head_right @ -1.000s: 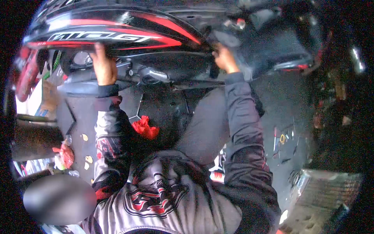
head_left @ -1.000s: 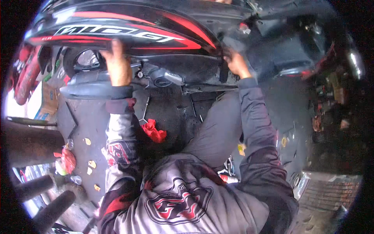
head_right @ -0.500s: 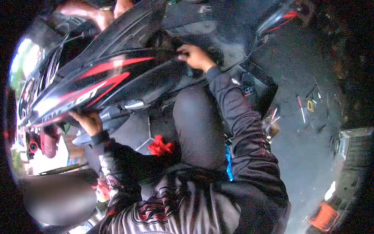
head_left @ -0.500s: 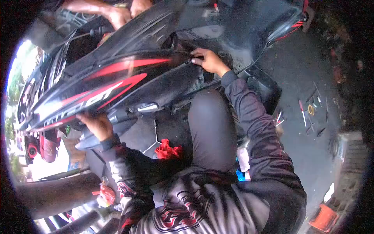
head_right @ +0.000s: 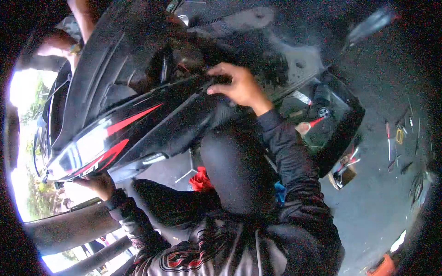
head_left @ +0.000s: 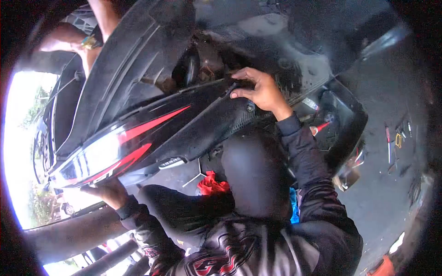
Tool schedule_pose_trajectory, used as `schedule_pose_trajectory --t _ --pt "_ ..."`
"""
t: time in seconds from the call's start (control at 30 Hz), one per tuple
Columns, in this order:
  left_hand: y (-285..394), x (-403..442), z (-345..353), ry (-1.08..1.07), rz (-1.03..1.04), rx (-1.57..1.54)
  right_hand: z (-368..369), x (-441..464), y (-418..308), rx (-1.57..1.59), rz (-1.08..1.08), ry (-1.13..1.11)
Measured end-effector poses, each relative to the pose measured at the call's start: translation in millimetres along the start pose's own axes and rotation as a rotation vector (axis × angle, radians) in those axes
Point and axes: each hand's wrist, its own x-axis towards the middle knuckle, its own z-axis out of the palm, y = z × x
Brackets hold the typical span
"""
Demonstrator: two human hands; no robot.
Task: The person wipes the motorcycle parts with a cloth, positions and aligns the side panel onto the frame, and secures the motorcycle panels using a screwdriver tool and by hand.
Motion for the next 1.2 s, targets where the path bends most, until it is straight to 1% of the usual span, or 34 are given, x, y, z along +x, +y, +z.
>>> schedule_pose_trajectory --t 0.03,0.07,0.13,0.17,0.2,0.27,0.33,0.4,0.5,0.53,0.57,0.63,0.67,0.7,0.8,0.83,0.87,0.93,1.0,1.03,1.07,1.1,1.13,1.17,1.2 --pt "1 0 3 0.001 0.010 -0.051 -2 4 -1 -0.015 0.006 -0.035" --pt "1 2 5 0.002 0.009 -0.028 -2 9 0 0.002 0.021 -0.038" --pt "0 4 4 0.033 -0.005 -0.043 -3 17 5 -0.015 -0.060 -0.103" --pt "0 5 2 0.047 -0.014 -0.049 -4 18 7 -0.033 -0.065 -0.107" --pt "-1 6 1 0.042 -0.019 -0.025 -4 15 4 0.024 -0.048 -0.107" --pt "-4 5 -2 0.031 0.007 -0.024 -1 10 1 -0.081 -0.157 -0.056" --pt "-7 11 -11 0.047 -0.013 0.002 -2 7 4 -0.085 -0.152 -0.046" --pt "-4 0 6 0.038 0.078 0.101 -1 2 5 -0.094 -0.155 -0.032" --pt "-1 -8 16 0.043 0.080 0.088 1 -3 2 -0.169 -0.136 -0.007" --pt "-4 -3 5 0.045 0.083 0.084 3 -5 4 -0.180 -0.178 0.025" --pt "-11 7 -16 -0.017 0.136 0.234 4 -4 5 -0.191 -0.225 0.059" --pt "-9 8 -18 -0.071 0.195 0.391 1 -2 2 -0.203 -0.212 0.044" --pt "-3 -1 0 -0.018 0.098 0.204 2 -2 1 -0.210 -0.193 0.027" --pt "2 -5 10 0.036 0.003 0.019 1 2 5 -0.244 -0.218 0.005" --pt "-2 10 -7 0.047 -0.046 -0.019 6 1 12 -0.162 -0.232 0.035" --pt "-3 9 -8 0.018 0.013 0.020 7 -3 12 -0.186 -0.229 0.052" --pt "0 3 -3 0.013 0.016 0.013 8 -7 11 -0.189 -0.234 0.059" --pt "3 -5 6 0.009 -0.025 -0.058 13 -10 11 -0.119 -0.152 0.116" --pt "-6 -7 3 0.058 0.177 0.160 15 -11 16 -0.144 -0.140 0.120" --pt "-5 -9 3 0.002 0.203 0.239 18 -14 16 -0.160 -0.180 0.164" --pt "-2 -3 -2 0.022 0.099 0.128 18 -14 15 -0.178 -0.223 0.205" --pt "0 3 -7 0.052 -0.001 0.015 17 -11 7 -0.254 -0.338 0.264" --pt "0 -8 4 0.023 0.067 0.091 18 -12 9 -0.266 -0.342 0.292" --pt "-13 3 -19 -0.017 0.214 0.262 18 -11 8 -0.268 -0.328 0.292" --pt "-14 6 -24 0.007 0.226 0.293 19 -13 8 -0.268 -0.306 0.293"
